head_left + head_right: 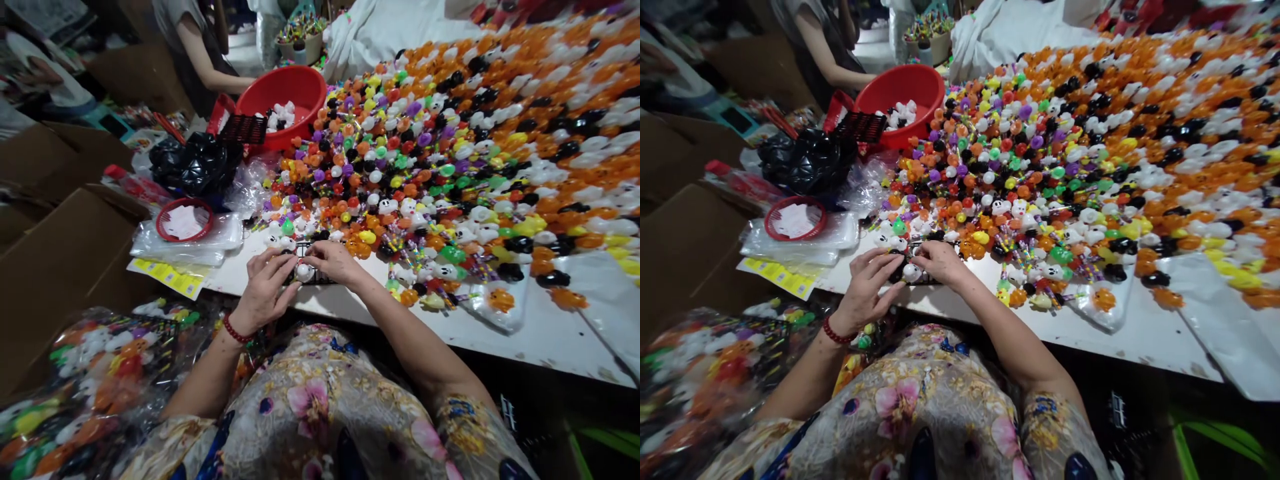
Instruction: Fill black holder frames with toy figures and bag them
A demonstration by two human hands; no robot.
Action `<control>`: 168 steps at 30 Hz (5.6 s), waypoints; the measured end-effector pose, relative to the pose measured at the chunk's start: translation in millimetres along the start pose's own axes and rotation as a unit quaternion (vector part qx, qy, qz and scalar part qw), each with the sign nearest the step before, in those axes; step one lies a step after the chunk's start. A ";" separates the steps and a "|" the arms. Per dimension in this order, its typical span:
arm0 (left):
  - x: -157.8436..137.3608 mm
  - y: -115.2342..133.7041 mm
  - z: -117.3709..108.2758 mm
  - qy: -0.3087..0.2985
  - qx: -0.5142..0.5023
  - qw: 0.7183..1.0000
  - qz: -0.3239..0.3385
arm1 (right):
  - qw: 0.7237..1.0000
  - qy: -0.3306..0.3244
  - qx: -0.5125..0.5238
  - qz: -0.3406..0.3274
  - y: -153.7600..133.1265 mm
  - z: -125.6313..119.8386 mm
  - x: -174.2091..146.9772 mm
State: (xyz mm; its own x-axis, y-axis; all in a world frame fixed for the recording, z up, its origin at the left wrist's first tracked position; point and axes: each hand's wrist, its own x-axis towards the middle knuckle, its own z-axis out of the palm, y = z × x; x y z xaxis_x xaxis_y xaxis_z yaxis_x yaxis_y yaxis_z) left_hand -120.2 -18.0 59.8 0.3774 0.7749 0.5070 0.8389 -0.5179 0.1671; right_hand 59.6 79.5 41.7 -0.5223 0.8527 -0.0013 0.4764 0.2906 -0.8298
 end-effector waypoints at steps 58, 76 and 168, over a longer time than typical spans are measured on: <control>4.1 -23.7 2.4 -0.096 -0.048 0.990 0.087 | 0.971 0.048 0.213 0.097 46.0 50.4 -6.5; 11.1 -28.6 -0.6 -0.109 -0.104 0.985 0.088 | 0.997 -0.040 0.033 0.051 42.5 41.3 -3.1; 35.6 -38.7 -10.4 -0.132 -0.151 0.980 0.017 | 0.976 0.122 -0.116 -0.138 15.5 -12.8 -19.3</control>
State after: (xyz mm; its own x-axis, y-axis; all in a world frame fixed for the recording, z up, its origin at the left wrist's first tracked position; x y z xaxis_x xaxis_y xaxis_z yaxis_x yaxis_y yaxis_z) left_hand -143.3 25.9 80.1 0.5242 0.8020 0.2865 0.6857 -0.5969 0.4164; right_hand 86.2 73.1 36.0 -0.4831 0.7982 0.3600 0.5032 0.5895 -0.6319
